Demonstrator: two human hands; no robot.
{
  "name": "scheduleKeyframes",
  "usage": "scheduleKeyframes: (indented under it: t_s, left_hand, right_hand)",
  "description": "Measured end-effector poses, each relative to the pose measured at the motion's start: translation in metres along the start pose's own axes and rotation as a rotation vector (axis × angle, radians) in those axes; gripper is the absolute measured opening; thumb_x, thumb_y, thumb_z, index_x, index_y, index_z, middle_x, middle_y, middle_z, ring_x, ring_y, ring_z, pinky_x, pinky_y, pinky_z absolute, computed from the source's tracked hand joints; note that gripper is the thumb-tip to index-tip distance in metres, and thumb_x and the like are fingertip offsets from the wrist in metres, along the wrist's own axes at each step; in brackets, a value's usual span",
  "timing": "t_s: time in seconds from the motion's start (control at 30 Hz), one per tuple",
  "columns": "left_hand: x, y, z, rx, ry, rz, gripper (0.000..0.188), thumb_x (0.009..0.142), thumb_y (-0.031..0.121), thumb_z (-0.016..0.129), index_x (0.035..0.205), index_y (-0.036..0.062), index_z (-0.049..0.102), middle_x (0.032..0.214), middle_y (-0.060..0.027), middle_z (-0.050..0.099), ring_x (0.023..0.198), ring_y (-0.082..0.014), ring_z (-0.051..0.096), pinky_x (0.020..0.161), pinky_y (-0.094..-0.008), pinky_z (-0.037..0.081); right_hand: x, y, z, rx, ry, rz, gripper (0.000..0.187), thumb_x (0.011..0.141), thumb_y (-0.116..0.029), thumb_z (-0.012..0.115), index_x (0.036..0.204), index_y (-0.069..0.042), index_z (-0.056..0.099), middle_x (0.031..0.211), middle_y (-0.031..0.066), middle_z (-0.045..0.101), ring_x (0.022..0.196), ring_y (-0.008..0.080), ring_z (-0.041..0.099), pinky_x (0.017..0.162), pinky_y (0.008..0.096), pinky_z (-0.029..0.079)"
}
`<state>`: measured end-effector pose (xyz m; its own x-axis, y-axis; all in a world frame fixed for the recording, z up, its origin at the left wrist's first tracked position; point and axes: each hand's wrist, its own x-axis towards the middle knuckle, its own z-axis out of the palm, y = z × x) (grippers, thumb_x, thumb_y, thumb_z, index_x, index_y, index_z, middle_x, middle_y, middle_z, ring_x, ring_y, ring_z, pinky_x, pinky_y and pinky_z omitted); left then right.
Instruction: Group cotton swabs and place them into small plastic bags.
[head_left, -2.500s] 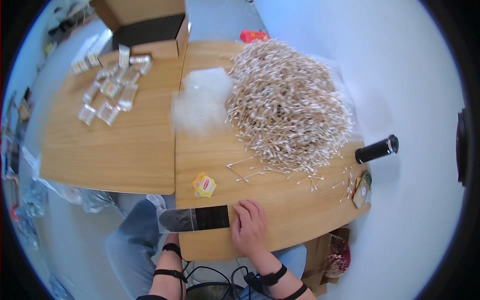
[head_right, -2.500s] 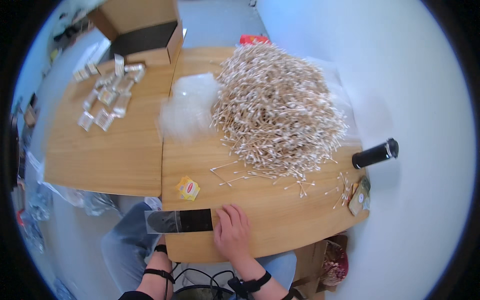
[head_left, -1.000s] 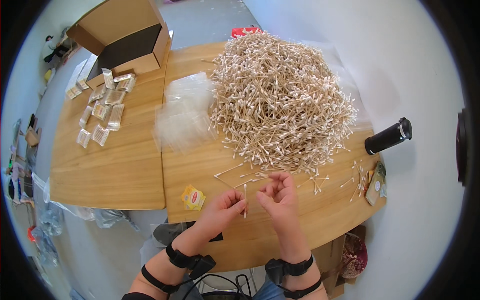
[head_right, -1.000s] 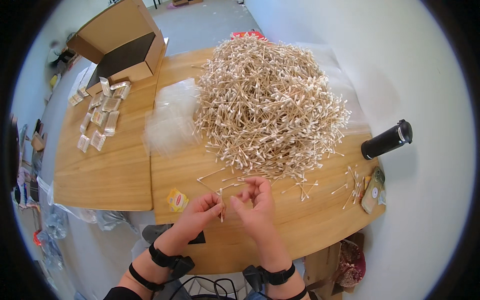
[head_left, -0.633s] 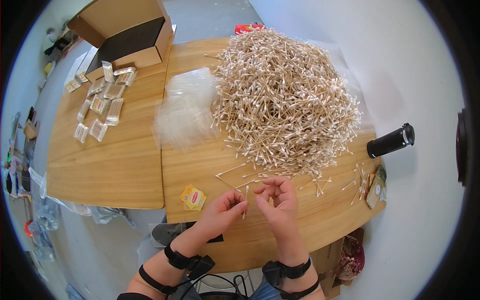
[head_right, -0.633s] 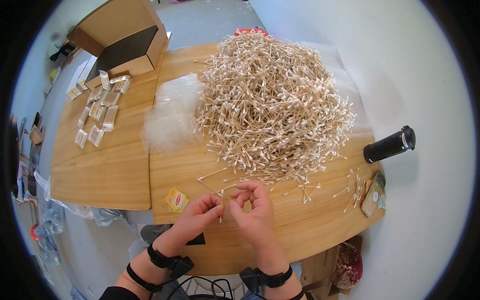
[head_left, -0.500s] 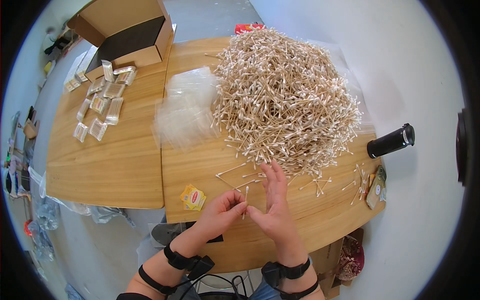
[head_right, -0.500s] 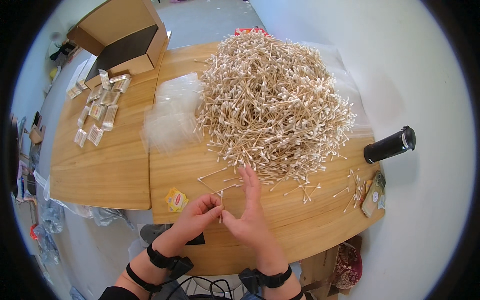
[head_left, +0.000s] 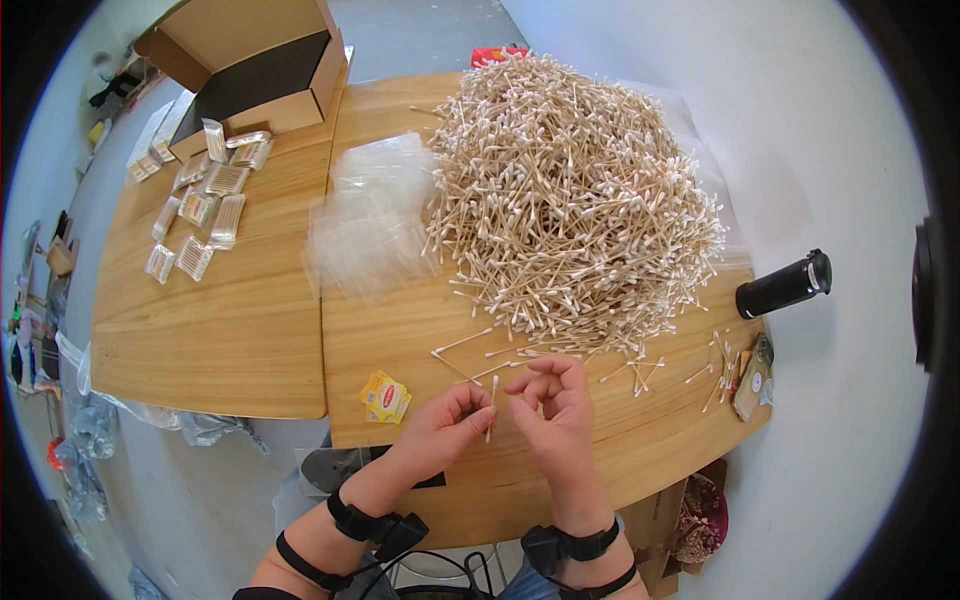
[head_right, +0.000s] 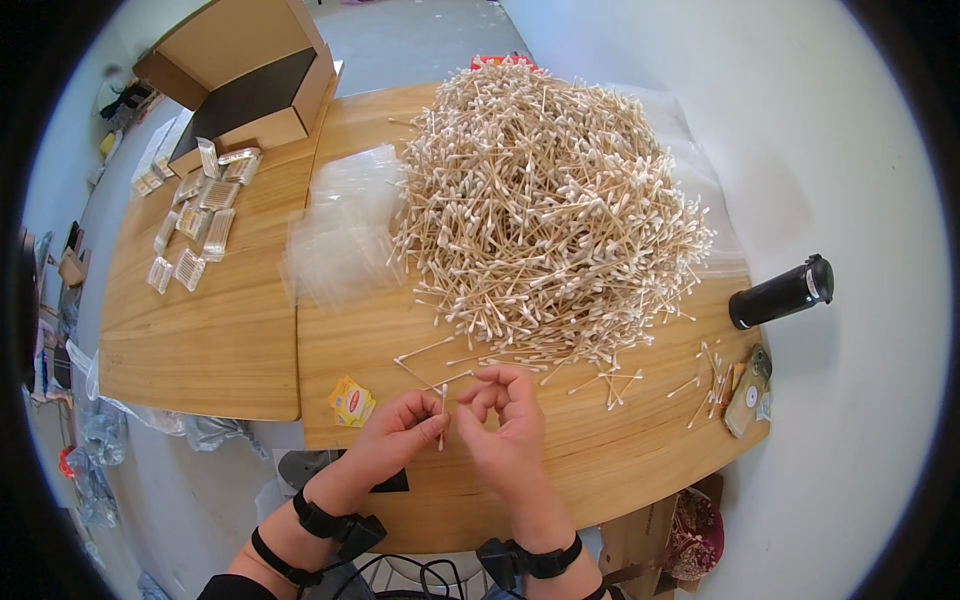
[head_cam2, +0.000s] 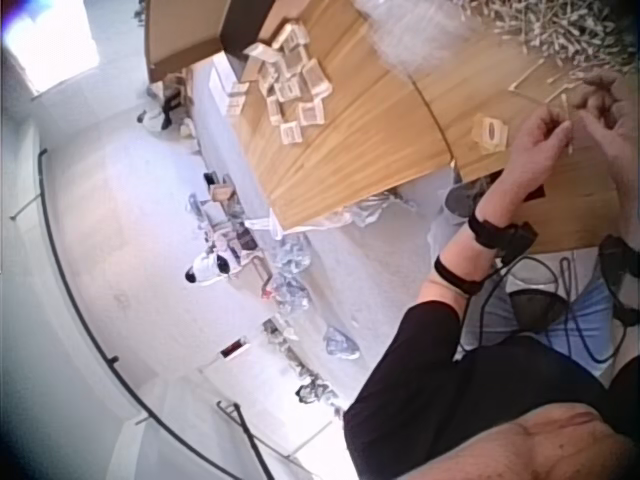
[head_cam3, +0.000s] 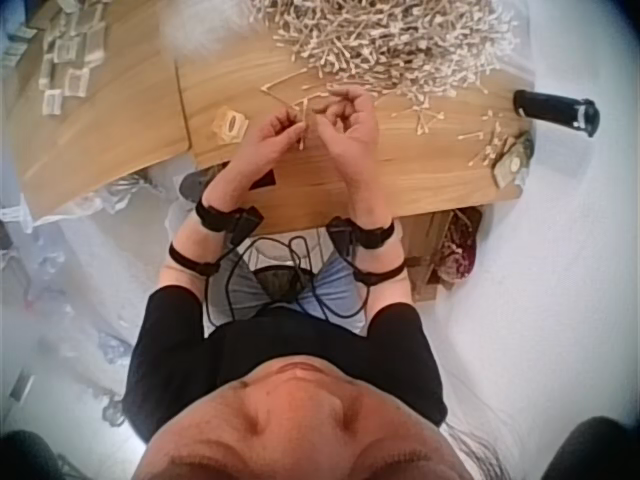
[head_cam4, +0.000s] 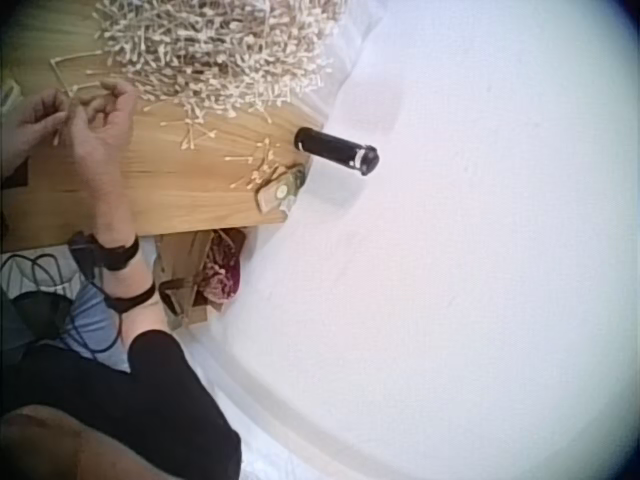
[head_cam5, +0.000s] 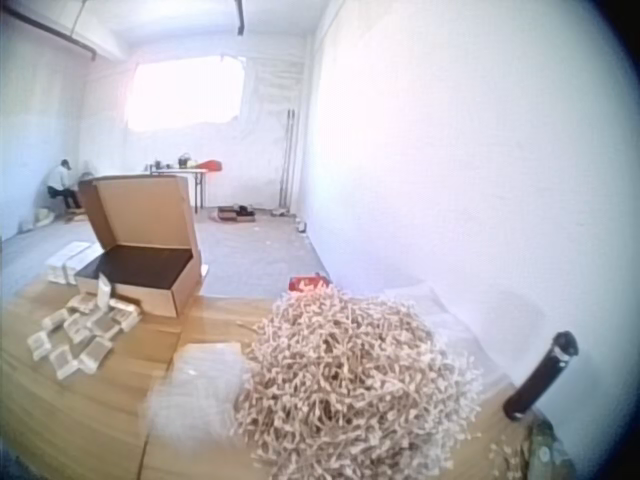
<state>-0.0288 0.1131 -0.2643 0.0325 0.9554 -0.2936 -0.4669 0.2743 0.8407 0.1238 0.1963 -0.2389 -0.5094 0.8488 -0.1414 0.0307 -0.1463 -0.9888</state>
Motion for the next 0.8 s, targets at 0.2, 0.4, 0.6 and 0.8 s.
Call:
scheduleKeyframes:
  t_s: [0.2, 0.4, 0.6, 0.8]
  left_hand:
    - [0.001, -0.002, -0.001, 0.009, 0.007, 0.004, 0.011, 0.102, 0.013, 0.058, 0.107, 0.0042, 0.057, 0.095, 0.0026, 0.056, 0.086, -0.0061, 0.055, 0.080, -0.0224, 0.047]
    - [0.000, -0.001, 0.001, 0.011, -0.006, -0.008, 0.010, 0.102, 0.013, 0.058, 0.107, 0.0041, 0.057, 0.095, 0.0025, 0.057, 0.086, -0.0059, 0.055, 0.080, -0.0225, 0.047]
    - [0.000, -0.001, 0.001, 0.036, 0.011, -0.012, 0.010, 0.102, 0.013, 0.057, 0.106, 0.0041, 0.057, 0.094, 0.0026, 0.057, 0.085, -0.0055, 0.055, 0.078, -0.0217, 0.047]
    - [-0.002, 0.010, 0.003, 0.013, -0.067, -0.143, 0.011, 0.100, 0.016, 0.060, 0.100, 0.0045, 0.059, 0.088, 0.0020, 0.059, 0.083, -0.0057, 0.055, 0.076, -0.0214, 0.045]
  right_hand:
    - [0.003, -0.005, 0.008, -0.009, 0.030, -0.165, 0.074, 0.079, 0.002, 0.069, 0.143, -0.005, 0.033, 0.126, 0.0129, 0.052, 0.128, 0.0227, 0.048, 0.110, 0.0400, 0.034]
    - [-0.001, -0.003, 0.005, 0.035, -0.005, 0.051, 0.088, 0.079, 0.001, 0.068, 0.153, -0.007, 0.021, 0.140, 0.0206, 0.045, 0.135, 0.0267, 0.042, 0.113, 0.0406, 0.032]
    - [0.003, 0.001, 0.010, -0.036, 0.059, -0.195, 0.068, 0.082, -0.003, 0.072, 0.142, -0.004, 0.042, 0.128, 0.0141, 0.053, 0.118, 0.0195, 0.052, 0.098, 0.0331, 0.043]
    - [0.003, 0.008, -0.004, -0.042, -0.084, 0.103, 0.024, 0.089, -0.009, 0.072, 0.110, -0.002, 0.064, 0.095, 0.0049, 0.066, 0.083, 0.0100, 0.062, 0.070, 0.0229, 0.049]
